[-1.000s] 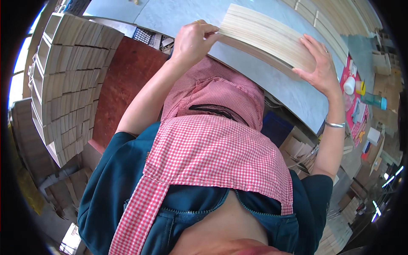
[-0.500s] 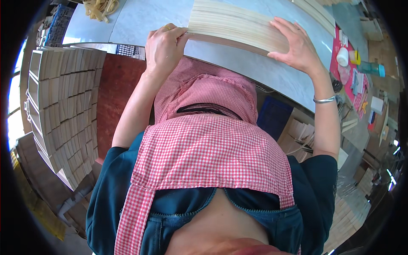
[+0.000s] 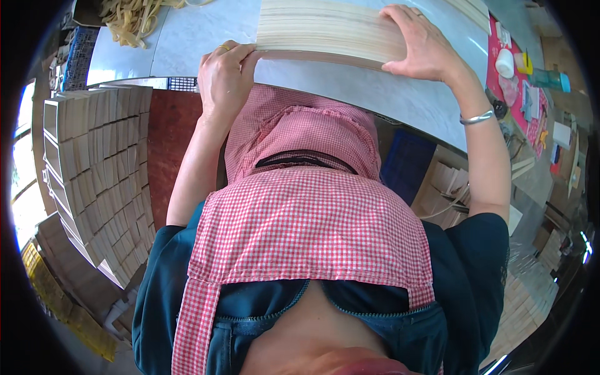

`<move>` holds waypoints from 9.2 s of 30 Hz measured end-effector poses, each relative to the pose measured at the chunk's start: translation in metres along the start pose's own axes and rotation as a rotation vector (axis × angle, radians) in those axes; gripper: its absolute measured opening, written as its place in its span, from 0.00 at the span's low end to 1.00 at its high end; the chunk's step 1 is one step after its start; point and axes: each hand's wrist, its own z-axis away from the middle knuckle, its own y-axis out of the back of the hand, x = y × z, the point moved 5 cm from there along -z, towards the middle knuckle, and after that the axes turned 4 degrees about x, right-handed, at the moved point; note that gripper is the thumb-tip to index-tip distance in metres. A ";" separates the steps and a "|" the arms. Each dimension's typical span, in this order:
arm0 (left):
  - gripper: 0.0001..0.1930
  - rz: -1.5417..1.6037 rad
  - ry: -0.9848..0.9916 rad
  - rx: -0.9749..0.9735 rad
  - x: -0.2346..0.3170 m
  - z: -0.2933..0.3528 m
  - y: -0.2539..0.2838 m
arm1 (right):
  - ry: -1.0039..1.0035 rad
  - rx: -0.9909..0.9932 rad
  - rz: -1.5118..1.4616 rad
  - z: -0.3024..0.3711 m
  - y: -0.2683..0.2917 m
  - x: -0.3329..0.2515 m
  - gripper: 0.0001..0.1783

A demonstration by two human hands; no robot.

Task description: Assemble wooden boxes by applying glue to the joints and securing them with a pneumatic nail gun.

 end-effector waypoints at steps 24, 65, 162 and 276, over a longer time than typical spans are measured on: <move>0.08 0.102 0.097 -0.121 0.000 -0.009 0.004 | -0.533 0.340 -0.194 0.115 0.007 0.003 0.04; 0.22 0.309 -0.669 -0.438 0.173 -0.086 -0.125 | -1.036 0.733 -0.479 0.064 -0.028 0.036 0.05; 0.29 0.009 -0.107 -0.323 0.046 -0.082 -0.012 | -0.692 0.449 -0.361 0.124 0.008 -0.003 0.03; 0.20 0.157 -0.254 -0.566 0.072 -0.051 -0.052 | -1.139 -0.083 -0.566 0.086 0.124 -0.043 0.12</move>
